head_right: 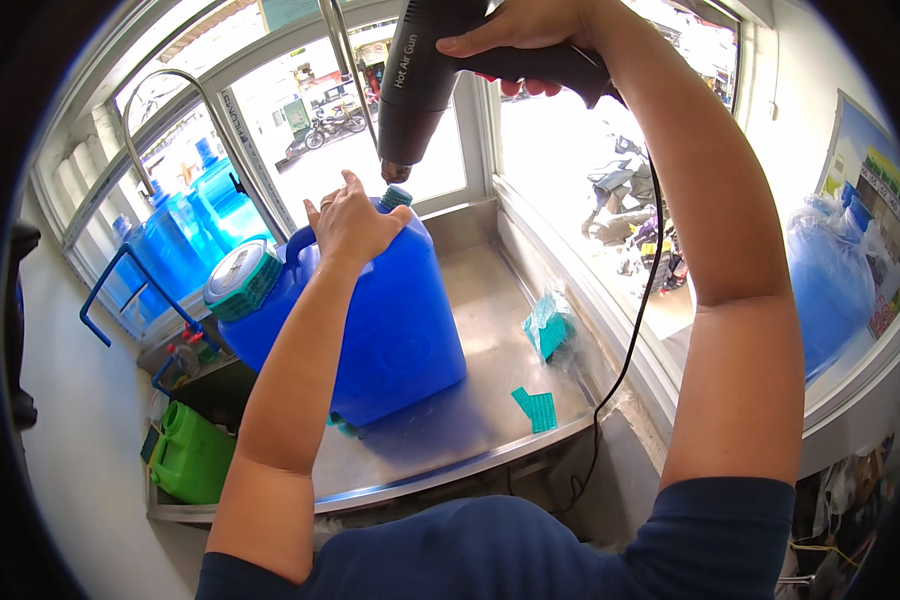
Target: The person wipes a blue plastic container with a cloth, then applies green tape around the lid and base. They use a heat gun to warm the taped areas, then place the container into a clear plastic bag and tie it closed.
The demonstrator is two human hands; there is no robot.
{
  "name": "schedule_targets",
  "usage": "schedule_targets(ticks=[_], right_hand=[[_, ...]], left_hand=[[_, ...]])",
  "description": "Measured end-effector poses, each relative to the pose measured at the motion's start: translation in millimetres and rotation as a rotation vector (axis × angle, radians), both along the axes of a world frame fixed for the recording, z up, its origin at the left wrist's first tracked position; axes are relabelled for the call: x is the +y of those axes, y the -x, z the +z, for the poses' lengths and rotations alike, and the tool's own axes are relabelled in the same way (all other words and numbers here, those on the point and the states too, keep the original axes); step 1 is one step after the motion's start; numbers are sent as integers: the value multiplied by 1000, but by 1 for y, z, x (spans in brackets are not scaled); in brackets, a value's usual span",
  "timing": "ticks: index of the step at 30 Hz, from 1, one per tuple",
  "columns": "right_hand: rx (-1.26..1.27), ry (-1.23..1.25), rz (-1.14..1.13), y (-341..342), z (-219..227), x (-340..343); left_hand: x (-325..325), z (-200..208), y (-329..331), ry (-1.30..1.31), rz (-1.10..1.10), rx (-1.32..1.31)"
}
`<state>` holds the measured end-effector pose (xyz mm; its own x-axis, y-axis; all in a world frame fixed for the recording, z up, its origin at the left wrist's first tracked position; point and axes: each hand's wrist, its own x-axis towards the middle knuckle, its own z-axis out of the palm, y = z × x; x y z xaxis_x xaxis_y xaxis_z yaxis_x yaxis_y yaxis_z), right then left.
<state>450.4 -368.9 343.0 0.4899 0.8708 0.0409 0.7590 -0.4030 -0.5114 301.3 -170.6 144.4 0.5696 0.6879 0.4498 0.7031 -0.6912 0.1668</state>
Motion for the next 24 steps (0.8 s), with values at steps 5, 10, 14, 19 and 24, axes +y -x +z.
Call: schedule_targets(ticks=[5, 10, 14, 19, 24], right_hand=[[-19, 40, 10, -32, -6, 33], [5, -1, -30, -60, -31, 42], [109, -89, -34, -66, -50, 8], [268, -272, -16, -58, -70, -16], [224, -288, -151, -34, -91, -31]], left_hand=[[-1, -14, 1, -37, -20, -138], [4, -12, 9, 47, -151, -154], [5, -7, 15, -3, -212, -86], [11, 18, 68, 173, -533, -537], [69, -22, 214, -206, -527, -913]])
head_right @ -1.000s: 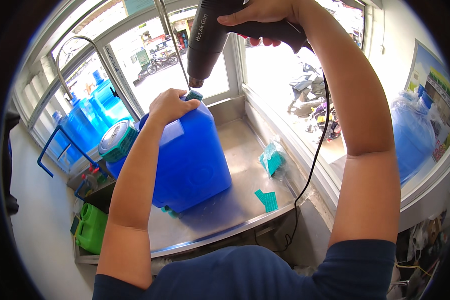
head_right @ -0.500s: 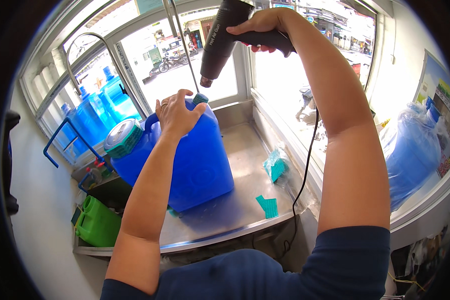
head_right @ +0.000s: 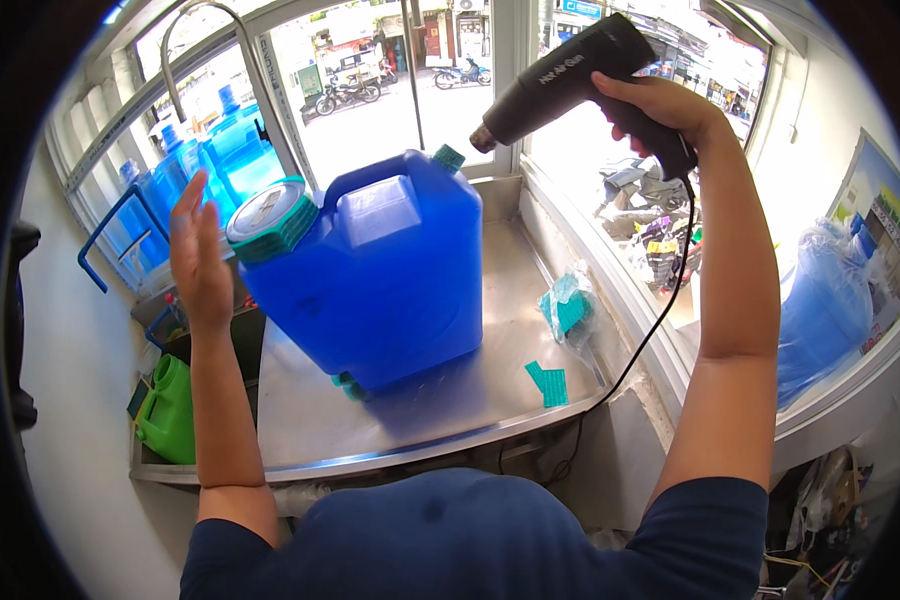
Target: The person wipes a blue plastic container with a cloth, then applies green tape around the lid and base. They use a heat gun to warm the taped areas, then place the container into a clear plastic bag and tie it closed.
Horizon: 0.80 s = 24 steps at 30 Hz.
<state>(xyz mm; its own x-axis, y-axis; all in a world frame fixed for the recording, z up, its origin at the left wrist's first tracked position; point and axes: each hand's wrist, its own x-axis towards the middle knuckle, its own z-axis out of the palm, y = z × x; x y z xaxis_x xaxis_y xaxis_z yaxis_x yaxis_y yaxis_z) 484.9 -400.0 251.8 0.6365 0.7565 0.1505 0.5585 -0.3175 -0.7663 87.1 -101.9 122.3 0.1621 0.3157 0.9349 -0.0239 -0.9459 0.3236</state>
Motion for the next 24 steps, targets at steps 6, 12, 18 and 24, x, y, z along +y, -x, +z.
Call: schedule_targets(ticks=[6, 12, 18, 24], right_hand=[[-24, -217, -181, 74, -48, -35], [-67, -274, -448, 201, -117, -61], [-61, -291, -484, 323, -192, -82], [7, -235, -442, 410, -261, -48]], left_hand=[[66, -248, 69, 931, -18, 107], [84, -375, 55, 1244, -411, 339], [97, -362, 43, 1504, -677, 405], [101, -357, 44, 1559, -728, 450]])
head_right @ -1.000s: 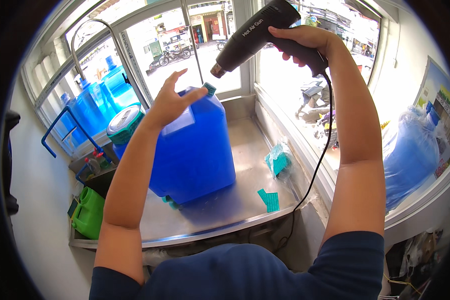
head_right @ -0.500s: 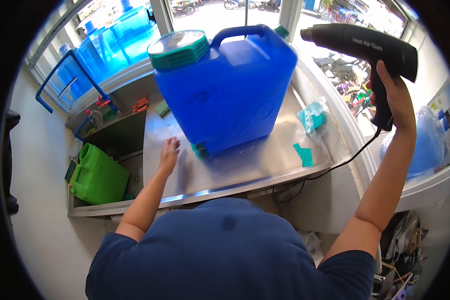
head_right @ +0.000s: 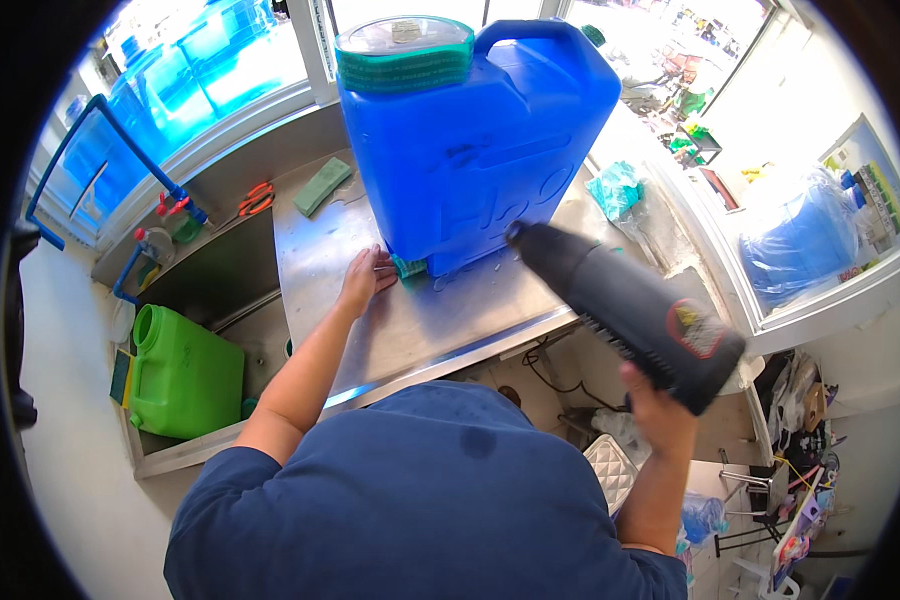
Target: The person wipes a blue plastic container with a cloth, then applies green tape around the lid and base. They use a heat gun to warm the taped areas, then place the container into a clear plastic bag and tie it closed.
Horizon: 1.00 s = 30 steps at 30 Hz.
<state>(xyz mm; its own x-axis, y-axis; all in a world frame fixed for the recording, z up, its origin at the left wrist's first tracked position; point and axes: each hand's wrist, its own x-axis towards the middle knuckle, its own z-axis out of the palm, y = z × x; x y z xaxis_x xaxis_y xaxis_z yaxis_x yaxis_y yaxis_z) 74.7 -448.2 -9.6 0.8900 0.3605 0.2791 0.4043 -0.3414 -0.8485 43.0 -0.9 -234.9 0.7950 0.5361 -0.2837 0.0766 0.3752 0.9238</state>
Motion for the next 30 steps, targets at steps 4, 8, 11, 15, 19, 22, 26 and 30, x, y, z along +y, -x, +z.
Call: schedule_targets(ticks=[4, 8, 11, 15, 19, 22, 26, 30], right_hand=[[-77, 89, 135, 24, -12, 34], [-439, 452, 273, 29, -6, 64], [-412, 499, 253, 34, -3, 84], [-478, 547, 255, 41, 7, 107], [-532, 714, 315, 44, 41, 132], [-575, 869, 371, 49, 77, 162], [-562, 1083, 523, 56, 113, 229], [-676, 1245, 710, 62, 116, 298]], left_hand=[[-3, 0, -5, 46, -60, 18], [-7, 0, -10, 136, -85, 22], [-9, 0, -9, 174, -56, 38], [-5, 1, -7, 217, -94, 9], [0, 0, -9, 247, -119, 20], [-1, 0, -11, 241, -109, 0], [-2, 0, -8, 136, -19, 16], [11, -4, 6, -35, 59, 105]])
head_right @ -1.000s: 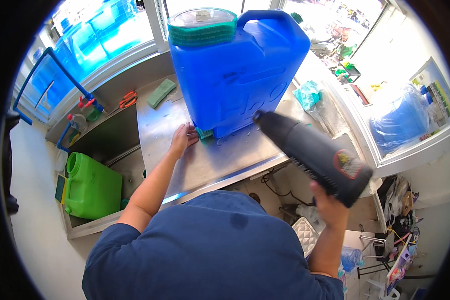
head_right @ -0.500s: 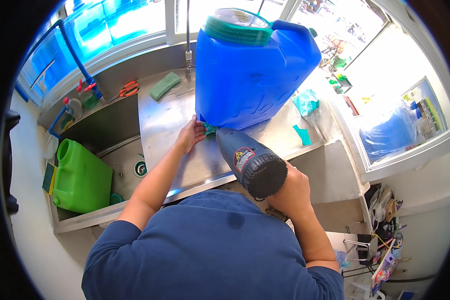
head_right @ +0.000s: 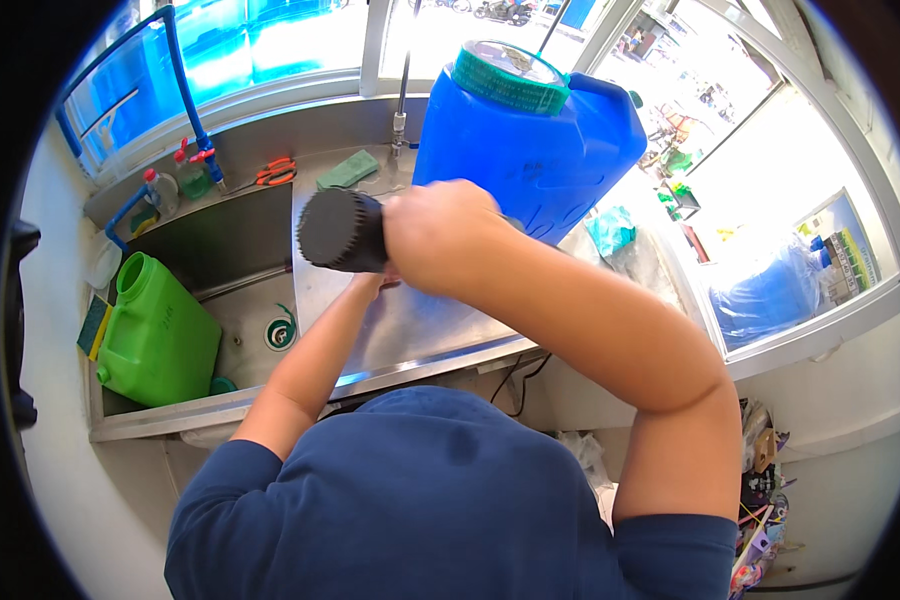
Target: The person wipes a blue plastic container with a cloth, then applies green tape around the lid and base. They use a heat gun to warm the taped areas, then place the container into a clear plastic bag and tie it closed.
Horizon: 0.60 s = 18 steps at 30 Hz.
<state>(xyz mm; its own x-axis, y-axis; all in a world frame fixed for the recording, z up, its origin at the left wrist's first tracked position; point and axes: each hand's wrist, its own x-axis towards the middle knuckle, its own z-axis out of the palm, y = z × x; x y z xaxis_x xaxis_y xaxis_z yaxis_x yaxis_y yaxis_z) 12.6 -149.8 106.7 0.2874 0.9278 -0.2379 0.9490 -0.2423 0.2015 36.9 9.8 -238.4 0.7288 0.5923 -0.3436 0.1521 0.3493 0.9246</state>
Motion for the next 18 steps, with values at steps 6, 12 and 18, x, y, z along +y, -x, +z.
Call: schedule_targets(ticks=[6, 12, 18], right_hand=[[-199, 203, 1, 19, -9, 72], [-277, 273, 61, 18, -23, 87], [-152, 278, 28, 10, -17, 69]], left_hand=[[21, -5, 35, 151, 160, 49], [21, 12, 63, 247, 290, -51], [31, 19, 71, 213, 304, -66]])
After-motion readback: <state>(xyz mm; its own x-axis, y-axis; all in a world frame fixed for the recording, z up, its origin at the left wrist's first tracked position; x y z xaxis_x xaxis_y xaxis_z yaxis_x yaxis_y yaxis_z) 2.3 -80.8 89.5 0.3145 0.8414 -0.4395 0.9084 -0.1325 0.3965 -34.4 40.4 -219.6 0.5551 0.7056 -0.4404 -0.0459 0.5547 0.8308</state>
